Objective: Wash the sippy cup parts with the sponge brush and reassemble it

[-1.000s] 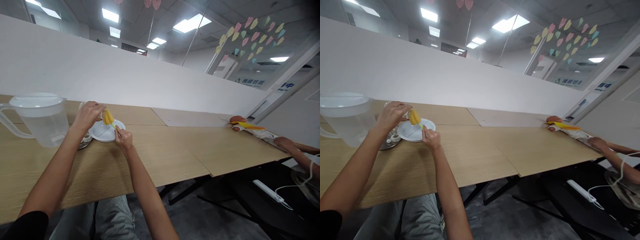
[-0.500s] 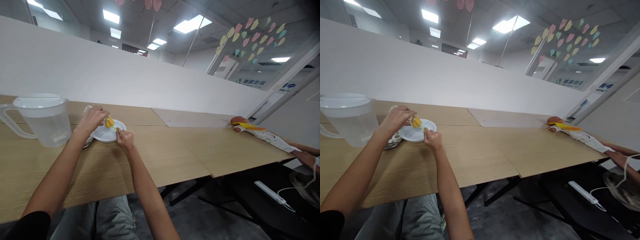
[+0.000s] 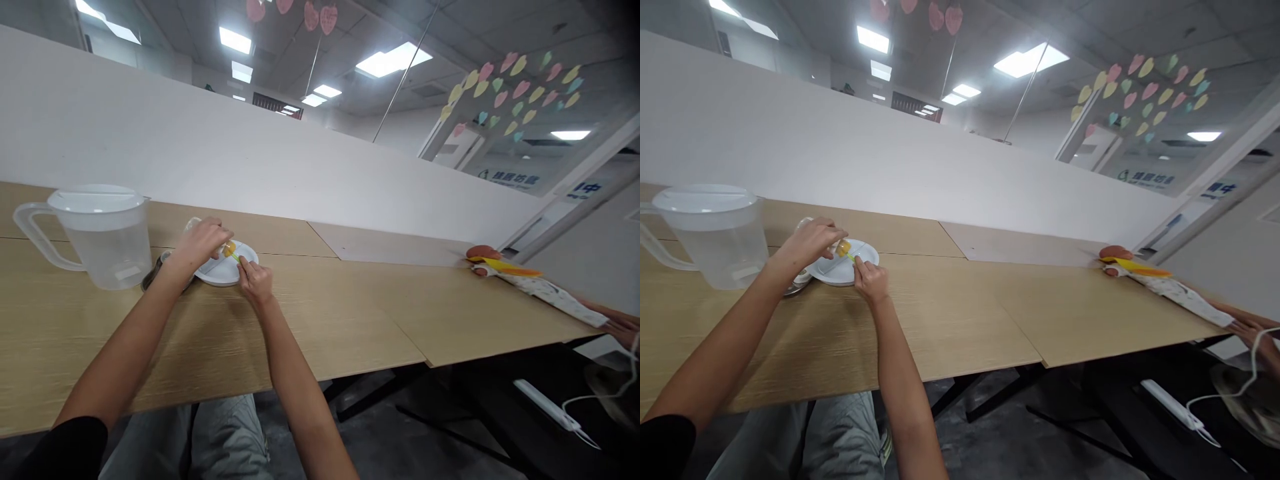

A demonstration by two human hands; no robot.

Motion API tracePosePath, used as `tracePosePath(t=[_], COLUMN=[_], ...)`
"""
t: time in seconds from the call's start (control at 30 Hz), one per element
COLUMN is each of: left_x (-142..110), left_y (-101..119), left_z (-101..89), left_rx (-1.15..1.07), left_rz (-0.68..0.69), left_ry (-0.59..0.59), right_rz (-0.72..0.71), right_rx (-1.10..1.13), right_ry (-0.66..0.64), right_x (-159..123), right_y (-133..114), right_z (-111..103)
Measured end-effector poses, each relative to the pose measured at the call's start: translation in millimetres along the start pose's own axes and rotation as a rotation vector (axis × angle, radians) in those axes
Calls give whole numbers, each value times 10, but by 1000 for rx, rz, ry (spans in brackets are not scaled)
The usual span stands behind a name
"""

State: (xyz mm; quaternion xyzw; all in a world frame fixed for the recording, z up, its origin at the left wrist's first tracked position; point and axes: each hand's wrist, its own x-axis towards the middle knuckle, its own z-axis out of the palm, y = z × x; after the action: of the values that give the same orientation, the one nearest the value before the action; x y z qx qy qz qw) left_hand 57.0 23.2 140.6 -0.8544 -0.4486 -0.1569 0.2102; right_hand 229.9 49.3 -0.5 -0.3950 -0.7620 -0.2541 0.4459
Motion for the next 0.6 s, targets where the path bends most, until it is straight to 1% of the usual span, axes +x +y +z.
tracePosePath(t=[0.13, 0.23, 0.33, 0.47, 0.53, 0.6], left_x=[59, 97, 95, 43, 22, 15], left_y=[155, 190, 107, -65, -105, -94], left_z=[-32, -17, 10, 27, 25, 13], left_rx=[24, 77, 104, 125, 133, 133], left_rz=[21, 40, 11, -10, -20, -23], left_ry=[-103, -145, -130, -46, -40, -49], right_rz=[0, 73, 163, 308, 365, 398], right_rx=[3, 19, 47, 134, 180, 206], right_ry=[-10, 20, 114, 223, 236, 214], right_x=[20, 25, 27, 8, -11, -31], right_y=[-2, 35, 79, 85, 66, 44], right_z=[26, 22, -14, -31, -6, 28])
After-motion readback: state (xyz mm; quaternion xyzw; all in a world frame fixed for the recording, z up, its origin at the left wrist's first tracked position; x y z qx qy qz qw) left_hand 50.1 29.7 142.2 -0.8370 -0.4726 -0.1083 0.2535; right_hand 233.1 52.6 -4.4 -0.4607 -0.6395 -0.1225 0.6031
